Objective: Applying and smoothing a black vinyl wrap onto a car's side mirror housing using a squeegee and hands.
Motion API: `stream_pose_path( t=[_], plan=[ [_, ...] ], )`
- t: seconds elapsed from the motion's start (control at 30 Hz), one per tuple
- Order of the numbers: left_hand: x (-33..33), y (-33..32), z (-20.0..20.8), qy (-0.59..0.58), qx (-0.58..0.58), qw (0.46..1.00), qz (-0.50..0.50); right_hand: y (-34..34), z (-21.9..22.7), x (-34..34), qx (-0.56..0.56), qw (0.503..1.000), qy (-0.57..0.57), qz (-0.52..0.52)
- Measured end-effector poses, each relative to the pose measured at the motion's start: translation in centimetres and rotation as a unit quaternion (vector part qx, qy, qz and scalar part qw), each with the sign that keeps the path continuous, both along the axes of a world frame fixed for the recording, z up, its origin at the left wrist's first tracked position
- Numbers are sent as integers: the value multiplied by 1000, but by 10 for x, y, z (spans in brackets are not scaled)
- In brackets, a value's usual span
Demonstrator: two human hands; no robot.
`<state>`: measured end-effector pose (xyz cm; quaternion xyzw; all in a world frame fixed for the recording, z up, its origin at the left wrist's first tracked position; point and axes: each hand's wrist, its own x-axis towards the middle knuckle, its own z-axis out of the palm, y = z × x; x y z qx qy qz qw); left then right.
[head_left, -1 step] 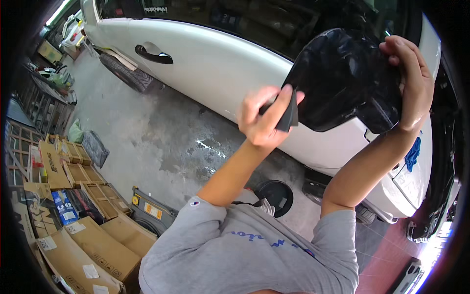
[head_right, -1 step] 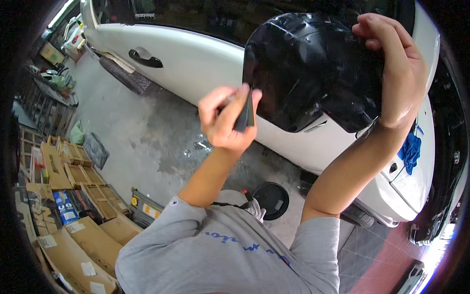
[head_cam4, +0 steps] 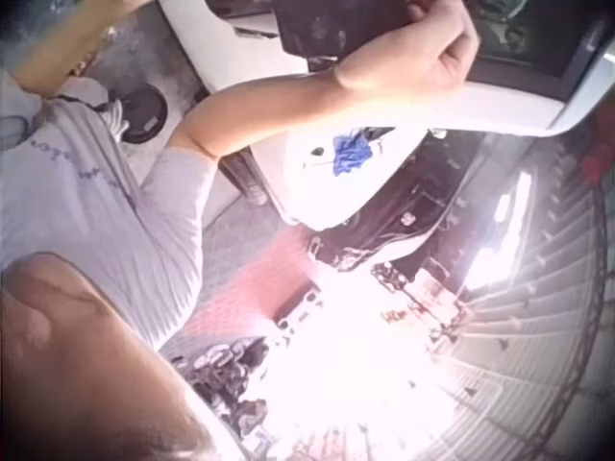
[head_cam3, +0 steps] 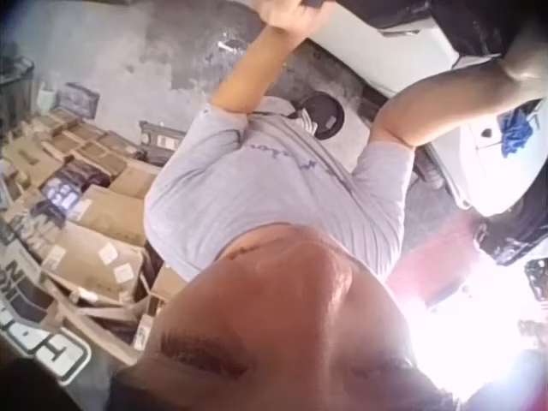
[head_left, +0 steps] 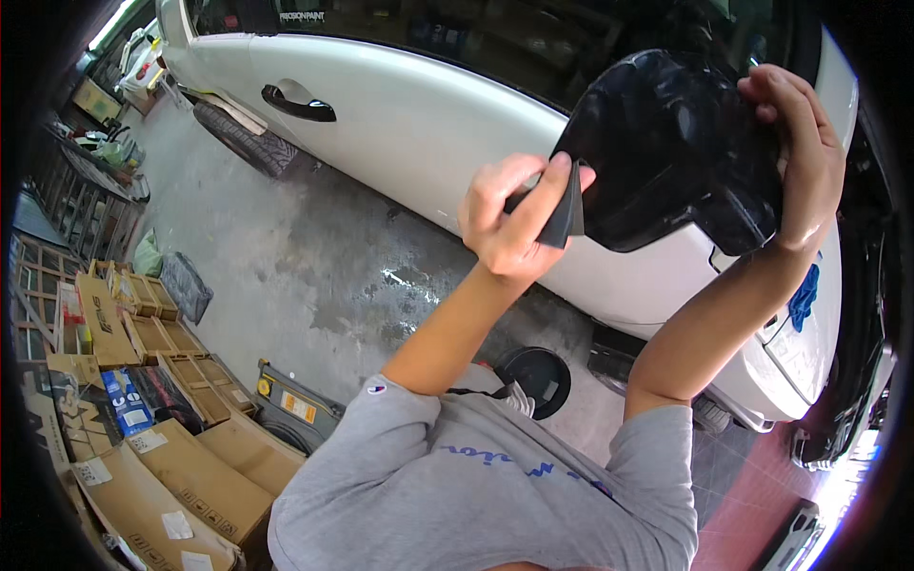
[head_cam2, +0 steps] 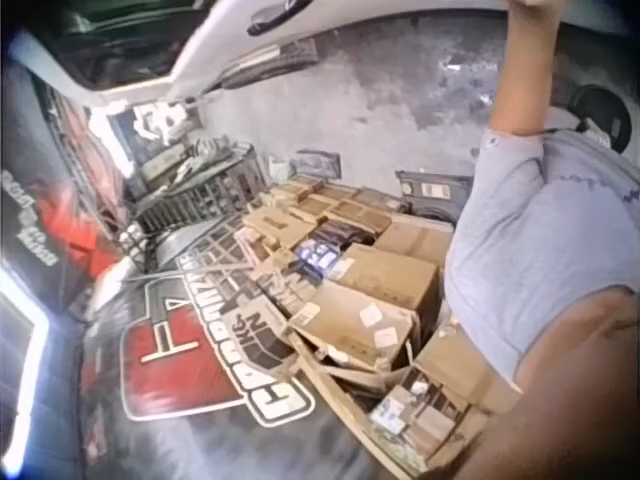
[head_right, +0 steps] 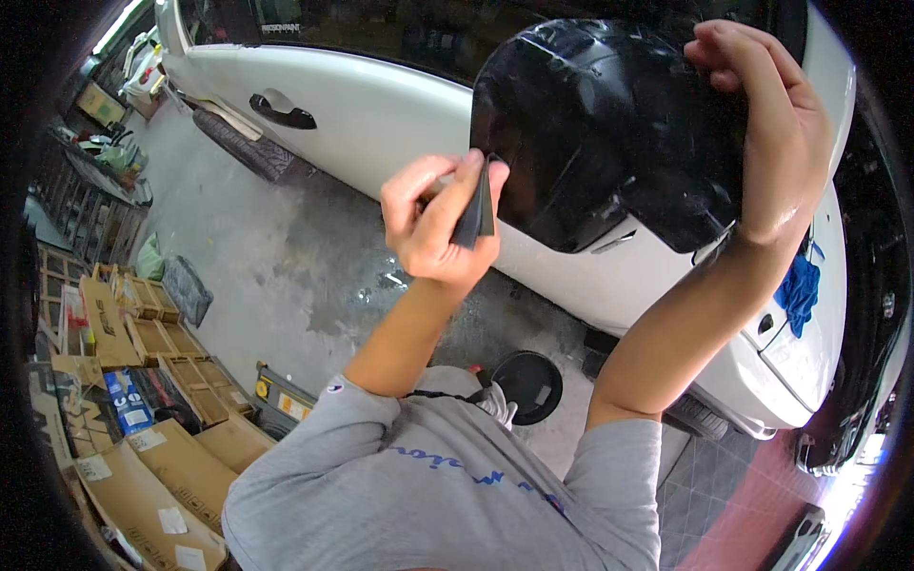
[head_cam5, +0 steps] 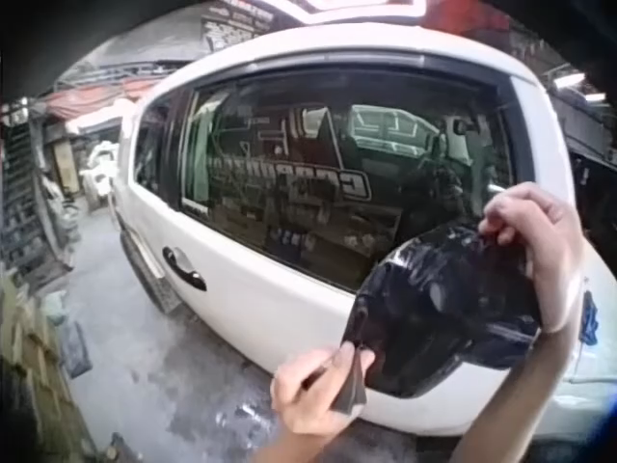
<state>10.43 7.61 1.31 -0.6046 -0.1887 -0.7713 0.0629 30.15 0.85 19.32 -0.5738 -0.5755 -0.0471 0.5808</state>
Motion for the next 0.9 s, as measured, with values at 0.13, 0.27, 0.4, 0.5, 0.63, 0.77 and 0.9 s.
stream_pose_path(
  t=[0.13,0.27,0.4,0.5,0.63,0.77,0.9],
  plan=[
    [-2,-16,-11,-1,-49,999,-2,1,-5,-7,13,1000,10,15],
    [-3,0,30,13,23,999,29,-3,-4,-4,13,1000,9,10],
    [-5,-14,16,23,-29,999,28,0,-5,-9,31,999,12,20],
    [-1,-1,26,12,13,999,41,1,-6,-13,34,999,15,-1],
    [-1,1,36,27,47,998,31,-2,-6,-12,39,999,15,7],
    [-1,2,37,25,27,998,45,1,-8,-13,40,999,11,-9],
    [-3,0,50,33,62,997,25,-4,-5,-13,41,999,30,21]
  ],
)
